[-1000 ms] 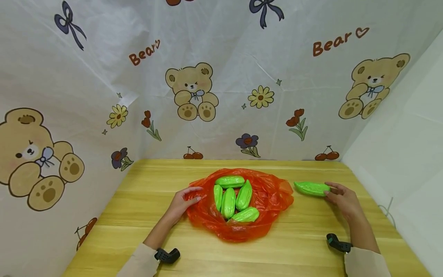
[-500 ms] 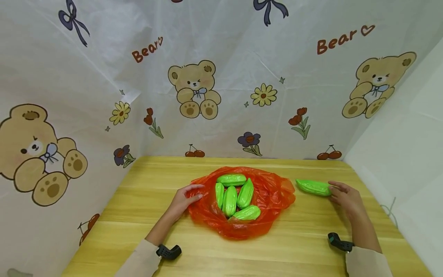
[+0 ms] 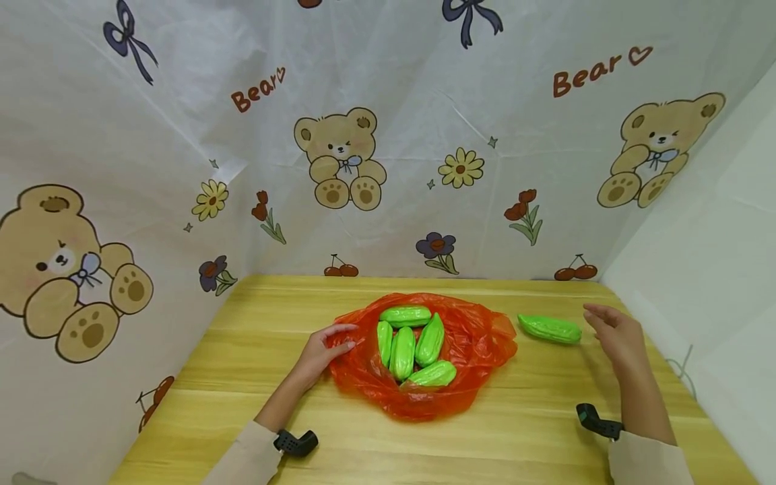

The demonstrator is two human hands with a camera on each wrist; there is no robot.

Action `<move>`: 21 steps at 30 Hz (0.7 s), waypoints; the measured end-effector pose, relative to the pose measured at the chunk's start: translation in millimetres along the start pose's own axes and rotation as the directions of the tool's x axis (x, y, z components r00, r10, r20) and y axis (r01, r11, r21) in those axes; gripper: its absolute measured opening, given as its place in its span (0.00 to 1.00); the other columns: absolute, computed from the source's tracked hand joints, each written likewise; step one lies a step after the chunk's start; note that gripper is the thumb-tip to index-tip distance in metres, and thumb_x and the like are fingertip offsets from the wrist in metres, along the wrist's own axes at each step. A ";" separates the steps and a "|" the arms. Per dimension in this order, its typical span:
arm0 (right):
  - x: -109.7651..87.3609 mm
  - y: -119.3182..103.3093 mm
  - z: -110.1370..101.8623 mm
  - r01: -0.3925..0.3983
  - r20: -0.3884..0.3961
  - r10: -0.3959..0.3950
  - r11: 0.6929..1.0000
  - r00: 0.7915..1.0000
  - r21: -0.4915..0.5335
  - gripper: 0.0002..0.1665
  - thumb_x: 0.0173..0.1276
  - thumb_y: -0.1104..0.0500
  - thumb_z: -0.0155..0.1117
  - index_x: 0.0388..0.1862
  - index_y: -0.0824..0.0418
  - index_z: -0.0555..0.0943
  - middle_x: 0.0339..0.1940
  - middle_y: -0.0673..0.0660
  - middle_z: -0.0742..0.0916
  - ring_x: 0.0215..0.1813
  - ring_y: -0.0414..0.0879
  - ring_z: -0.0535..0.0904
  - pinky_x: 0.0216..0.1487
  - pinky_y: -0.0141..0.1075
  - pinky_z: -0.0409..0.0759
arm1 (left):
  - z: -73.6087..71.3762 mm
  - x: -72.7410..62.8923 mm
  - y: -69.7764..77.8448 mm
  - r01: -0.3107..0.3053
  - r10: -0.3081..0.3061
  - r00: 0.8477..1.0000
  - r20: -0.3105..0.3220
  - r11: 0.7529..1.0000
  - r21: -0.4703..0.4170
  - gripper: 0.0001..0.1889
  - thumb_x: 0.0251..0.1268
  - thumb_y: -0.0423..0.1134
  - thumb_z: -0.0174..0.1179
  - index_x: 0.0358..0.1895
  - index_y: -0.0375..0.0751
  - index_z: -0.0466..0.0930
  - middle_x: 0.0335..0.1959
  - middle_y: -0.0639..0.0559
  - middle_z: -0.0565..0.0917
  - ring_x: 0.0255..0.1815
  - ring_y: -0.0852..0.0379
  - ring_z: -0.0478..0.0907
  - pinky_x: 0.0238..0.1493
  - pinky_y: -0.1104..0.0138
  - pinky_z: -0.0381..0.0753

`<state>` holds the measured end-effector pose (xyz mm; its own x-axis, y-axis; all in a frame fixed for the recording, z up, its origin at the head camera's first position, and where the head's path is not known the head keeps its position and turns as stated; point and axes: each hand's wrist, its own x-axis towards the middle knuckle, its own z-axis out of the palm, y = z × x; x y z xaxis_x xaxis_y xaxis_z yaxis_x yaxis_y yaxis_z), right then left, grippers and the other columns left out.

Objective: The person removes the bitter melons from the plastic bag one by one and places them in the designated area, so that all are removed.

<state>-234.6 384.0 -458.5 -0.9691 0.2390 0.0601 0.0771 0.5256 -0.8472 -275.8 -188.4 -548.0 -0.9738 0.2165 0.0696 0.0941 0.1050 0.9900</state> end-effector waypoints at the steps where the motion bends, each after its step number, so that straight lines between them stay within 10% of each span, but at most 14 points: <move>1: -1.3 -4.2 0.0 0.008 -0.005 -0.008 1.000 1.000 -0.007 0.37 0.81 0.42 0.49 0.73 0.69 0.69 0.66 0.66 0.76 0.55 0.40 0.73 0.47 0.31 0.79 | 0.1 -0.4 -0.4 0.000 0.000 1.000 0.000 1.000 0.001 0.20 0.64 0.39 0.71 0.58 0.42 0.85 0.61 0.44 0.81 0.50 0.52 0.83 0.46 0.66 0.86; 7: -11.5 -33.1 1.9 0.033 -0.004 -0.033 0.999 0.999 0.027 0.38 0.80 0.39 0.50 0.75 0.65 0.69 0.66 0.61 0.77 0.71 0.66 0.65 0.66 0.66 0.65 | 0.7 -1.9 0.5 -0.008 0.008 1.000 0.009 1.000 -0.015 0.20 0.64 0.39 0.71 0.59 0.41 0.84 0.62 0.43 0.80 0.49 0.53 0.83 0.45 0.65 0.86; 15: -22.0 -66.0 11.5 0.195 0.044 -0.205 0.968 0.978 0.160 0.32 0.78 0.47 0.59 0.70 0.67 0.74 0.52 0.32 0.81 0.50 0.27 0.78 0.49 0.18 0.76 | 0.0 -1.1 1.0 -0.002 0.002 1.000 0.008 1.000 -0.019 0.21 0.63 0.38 0.72 0.59 0.38 0.83 0.63 0.41 0.80 0.50 0.53 0.82 0.45 0.67 0.85; 21: -29.7 -82.2 27.8 0.262 0.114 -0.296 0.935 0.948 0.241 0.27 0.77 0.53 0.62 0.67 0.67 0.76 0.52 0.36 0.85 0.51 0.29 0.81 0.50 0.20 0.78 | 0.4 -1.4 -0.6 -0.007 0.007 1.000 -0.004 1.000 -0.008 0.21 0.63 0.39 0.72 0.58 0.40 0.84 0.62 0.43 0.80 0.53 0.52 0.81 0.47 0.67 0.85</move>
<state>-218.7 311.0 -405.4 -0.9687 -0.0222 0.2471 -0.2385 0.3575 -0.9030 -274.4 -188.5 -548.7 -0.9739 0.2134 0.0769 0.0992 0.0962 0.9904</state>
